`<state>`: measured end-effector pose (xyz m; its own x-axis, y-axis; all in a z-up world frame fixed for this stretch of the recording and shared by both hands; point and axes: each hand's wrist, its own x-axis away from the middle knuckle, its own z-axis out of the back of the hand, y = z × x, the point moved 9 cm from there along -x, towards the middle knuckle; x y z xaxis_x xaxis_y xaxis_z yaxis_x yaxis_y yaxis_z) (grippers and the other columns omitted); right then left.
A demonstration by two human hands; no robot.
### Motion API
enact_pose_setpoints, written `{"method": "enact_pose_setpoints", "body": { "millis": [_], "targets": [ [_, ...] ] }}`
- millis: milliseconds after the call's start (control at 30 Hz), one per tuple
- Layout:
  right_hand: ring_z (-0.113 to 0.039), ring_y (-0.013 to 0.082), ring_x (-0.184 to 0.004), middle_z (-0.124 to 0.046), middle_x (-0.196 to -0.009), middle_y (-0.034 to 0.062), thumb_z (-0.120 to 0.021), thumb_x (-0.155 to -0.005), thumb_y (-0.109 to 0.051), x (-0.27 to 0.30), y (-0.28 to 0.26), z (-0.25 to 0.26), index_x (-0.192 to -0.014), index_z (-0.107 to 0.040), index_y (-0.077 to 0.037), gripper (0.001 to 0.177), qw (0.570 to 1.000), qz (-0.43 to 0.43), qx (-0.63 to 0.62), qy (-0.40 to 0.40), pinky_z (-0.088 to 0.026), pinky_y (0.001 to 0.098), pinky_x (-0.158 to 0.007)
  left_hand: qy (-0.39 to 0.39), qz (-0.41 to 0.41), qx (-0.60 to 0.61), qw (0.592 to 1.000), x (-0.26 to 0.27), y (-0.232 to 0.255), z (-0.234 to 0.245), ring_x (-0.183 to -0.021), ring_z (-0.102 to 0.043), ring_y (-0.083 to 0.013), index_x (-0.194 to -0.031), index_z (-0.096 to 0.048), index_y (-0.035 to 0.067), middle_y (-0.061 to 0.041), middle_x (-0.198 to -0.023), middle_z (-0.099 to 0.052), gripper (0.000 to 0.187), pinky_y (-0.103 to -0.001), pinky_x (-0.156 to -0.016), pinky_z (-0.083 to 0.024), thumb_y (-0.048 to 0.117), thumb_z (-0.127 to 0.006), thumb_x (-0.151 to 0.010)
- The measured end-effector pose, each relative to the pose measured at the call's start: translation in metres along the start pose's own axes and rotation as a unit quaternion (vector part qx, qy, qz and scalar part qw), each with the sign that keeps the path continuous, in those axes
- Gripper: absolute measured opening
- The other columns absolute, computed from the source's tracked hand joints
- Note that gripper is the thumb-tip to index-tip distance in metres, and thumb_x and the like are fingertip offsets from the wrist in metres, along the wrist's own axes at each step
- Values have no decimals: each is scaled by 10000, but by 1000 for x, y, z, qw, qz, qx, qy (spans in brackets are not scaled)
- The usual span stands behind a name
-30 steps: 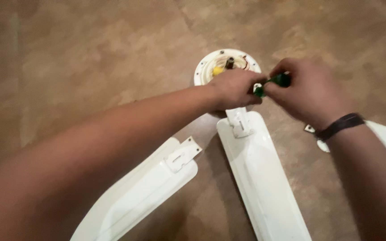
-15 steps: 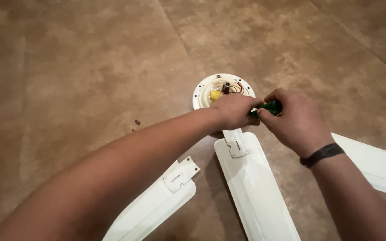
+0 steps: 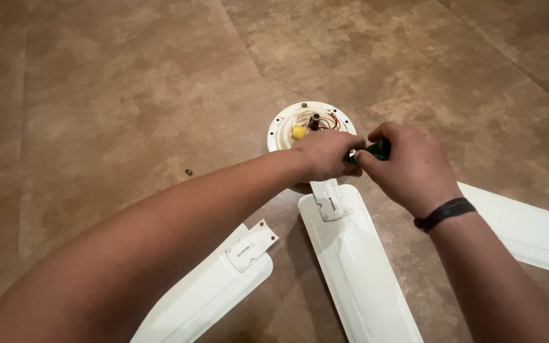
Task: The person uses a screwdriver to remove screws from the fan blade mounts and detaches the blades from the motor housing. They then wipe the motor housing and blade surfaces with a cloth.
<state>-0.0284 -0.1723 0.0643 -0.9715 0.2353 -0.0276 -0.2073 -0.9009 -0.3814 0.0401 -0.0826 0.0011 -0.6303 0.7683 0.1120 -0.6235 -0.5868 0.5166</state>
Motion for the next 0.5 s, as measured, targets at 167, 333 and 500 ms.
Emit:
{"method": "enact_pose_setpoints", "body": {
  "millis": [167, 333, 500],
  "targets": [
    [-739, 305, -888, -764, -975, 150, -814, -800, -313, 3, -12, 6, -1078, -764, -97, 356, 996, 67, -13, 49, -578, 429, -805, -10, 21, -8, 1000, 4, -4, 0, -1032, -713, -253, -1221, -676, 200, -50, -1078, -760, 431, -414, -874, -547, 314, -777, -817],
    [-740, 305, -848, -765, -924, 143, -825, -793, -324, 5, -17, 0, -1013, -777, -100, 317, 997, 68, -17, 31, -580, 420, -794, -15, 34, -23, 999, 6, -15, -7, -1042, -706, -277, -1200, -703, 217, -63, -1089, -758, 369, -429, -884, -545, 247, -737, -834],
    [-737, 316, -819, -753, -904, 146, -798, -790, -386, 7, -23, 5, -1004, -762, -87, 369, 997, 64, -29, 29, -578, 438, -769, 14, 12, -35, 999, 0, -22, -10, -1047, -690, -323, -1184, -711, 215, -94, -1107, -746, 278, -461, -878, -535, 234, -670, -910]
  ]
}}
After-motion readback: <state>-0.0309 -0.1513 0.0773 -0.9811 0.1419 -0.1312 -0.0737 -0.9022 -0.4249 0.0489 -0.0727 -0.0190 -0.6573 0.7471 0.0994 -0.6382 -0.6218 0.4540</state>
